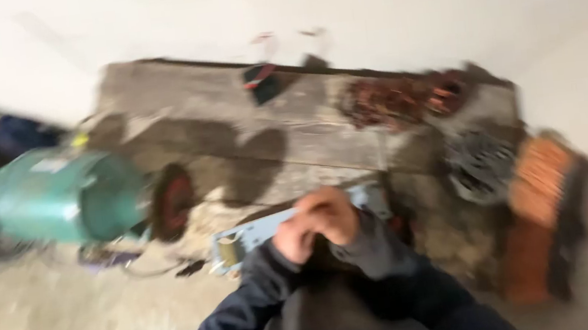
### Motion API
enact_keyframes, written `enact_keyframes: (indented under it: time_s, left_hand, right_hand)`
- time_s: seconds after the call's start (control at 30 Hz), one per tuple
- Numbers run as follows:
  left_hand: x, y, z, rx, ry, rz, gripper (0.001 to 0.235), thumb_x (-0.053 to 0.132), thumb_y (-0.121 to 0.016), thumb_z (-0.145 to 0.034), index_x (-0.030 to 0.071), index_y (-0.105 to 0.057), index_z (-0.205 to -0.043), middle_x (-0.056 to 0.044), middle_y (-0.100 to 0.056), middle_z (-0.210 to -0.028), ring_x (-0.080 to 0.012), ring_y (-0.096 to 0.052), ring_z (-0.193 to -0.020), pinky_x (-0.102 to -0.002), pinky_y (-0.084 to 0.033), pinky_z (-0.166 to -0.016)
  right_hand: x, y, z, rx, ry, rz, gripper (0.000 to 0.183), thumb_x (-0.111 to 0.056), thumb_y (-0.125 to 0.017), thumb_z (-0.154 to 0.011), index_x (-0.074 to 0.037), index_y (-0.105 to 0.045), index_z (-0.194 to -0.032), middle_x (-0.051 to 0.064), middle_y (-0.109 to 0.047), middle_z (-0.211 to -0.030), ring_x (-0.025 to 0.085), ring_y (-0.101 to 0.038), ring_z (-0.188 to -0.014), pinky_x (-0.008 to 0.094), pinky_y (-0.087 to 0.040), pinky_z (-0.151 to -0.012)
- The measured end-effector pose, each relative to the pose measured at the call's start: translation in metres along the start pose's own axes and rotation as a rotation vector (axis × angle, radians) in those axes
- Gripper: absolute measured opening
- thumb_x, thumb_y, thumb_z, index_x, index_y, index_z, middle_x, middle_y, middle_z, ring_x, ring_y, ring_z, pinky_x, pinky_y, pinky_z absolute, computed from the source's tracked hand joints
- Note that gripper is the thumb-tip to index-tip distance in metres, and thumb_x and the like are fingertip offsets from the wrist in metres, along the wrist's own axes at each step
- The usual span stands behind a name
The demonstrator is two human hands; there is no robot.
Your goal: The recorder disassembles a metal housing unit using a screwdriver and pliers, and subsequently cleans metal components using a bench-mounted wire brush.
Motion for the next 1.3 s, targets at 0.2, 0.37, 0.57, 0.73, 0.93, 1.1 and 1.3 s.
enact_keyframes:
  time_s: [0.2,0.37,0.57,0.73,0.93,1.1,1.3]
  left_hand:
    - [0.005,-0.004,-0.006,0.031,0.066,-0.03,0.032,0.0,-0.065,-0.09,0.011,-0.066,-0.121,-0.016,-0.07,-0.099,-0.0398,-0.069,-0.092,-0.043,-0.057,-0.08]
    - [0.008,-0.002,-0.006,0.002,0.096,-0.062,0.015,0.003,-0.062,-0.094,0.011,-0.064,-0.106,-0.014,-0.07,-0.101,-0.0377,-0.07,-0.097,-0.044,-0.057,-0.084]
    - [-0.001,-0.01,-0.001,-0.011,0.082,0.002,0.024,0.004,-0.059,-0.086,0.009,-0.067,-0.108,-0.016,-0.069,-0.099,-0.039,-0.068,-0.095,-0.046,-0.056,-0.083]
    - [0.03,0.005,-0.012,-0.005,0.11,-0.01,0.014,0.016,-0.064,-0.1,0.009,-0.065,-0.113,-0.017,-0.069,-0.1,-0.0399,-0.067,-0.096,-0.046,-0.055,-0.083]
    - [-0.003,-0.016,0.0,-0.002,0.077,0.011,0.015,0.02,-0.067,-0.099,0.01,-0.068,-0.11,-0.014,-0.071,-0.1,-0.0376,-0.068,-0.094,-0.045,-0.056,-0.082]
    - [0.01,-0.006,-0.007,-0.056,0.143,0.055,0.014,0.018,-0.065,-0.094,0.013,-0.069,-0.107,-0.008,-0.073,-0.097,-0.0308,-0.073,-0.094,-0.041,-0.059,-0.083]
    - [-0.02,-0.026,0.006,0.014,0.059,-0.069,0.008,0.017,-0.067,-0.088,0.018,-0.069,-0.097,-0.01,-0.071,-0.099,-0.0332,-0.07,-0.094,-0.041,-0.058,-0.085]
  right_hand:
    - [0.011,-0.021,0.023,0.47,-0.006,-0.11,0.018,-0.017,-0.062,-0.108,0.001,-0.066,-0.106,0.008,-0.064,-0.086,0.012,-0.054,-0.067,0.029,-0.046,-0.068]
    - [-0.078,-0.006,-0.078,-0.326,-0.372,-0.221,0.033,-0.009,-0.065,-0.088,0.005,-0.062,-0.117,0.013,-0.064,-0.096,0.019,-0.06,-0.086,0.034,-0.051,-0.077]
    - [-0.011,0.032,-0.044,-0.638,-0.438,-0.389,0.026,-0.017,-0.069,-0.094,0.008,-0.077,-0.097,0.01,-0.068,-0.069,0.014,-0.056,-0.056,0.029,-0.044,-0.052]
    - [0.0,-0.018,0.015,0.423,-0.125,0.04,0.026,-0.019,-0.067,-0.099,0.006,-0.069,-0.095,0.008,-0.061,-0.072,0.01,-0.049,-0.06,0.027,-0.035,-0.055]
    - [-0.017,-0.007,0.0,0.4,-0.057,0.105,0.026,-0.016,-0.061,-0.107,0.002,-0.067,-0.088,0.014,-0.07,-0.094,0.011,-0.052,-0.067,0.03,-0.043,-0.062]
    - [-0.074,-0.004,-0.09,-0.713,-0.584,-0.399,0.037,-0.029,-0.068,-0.091,0.005,-0.066,-0.105,0.013,-0.069,-0.098,0.023,-0.065,-0.08,0.038,-0.055,-0.073]
    - [-0.014,0.021,-0.031,-0.423,-0.274,-0.242,0.037,-0.034,-0.069,-0.105,-0.001,-0.074,-0.089,0.015,-0.075,-0.084,0.026,-0.069,-0.073,0.032,-0.052,-0.068]
Point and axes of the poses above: each hand's wrist, its own z-axis away from the middle knuckle, its own y-axis out of the back of the hand, x = y × z, the point moved 1 cm from there along -z, towards the middle knuckle
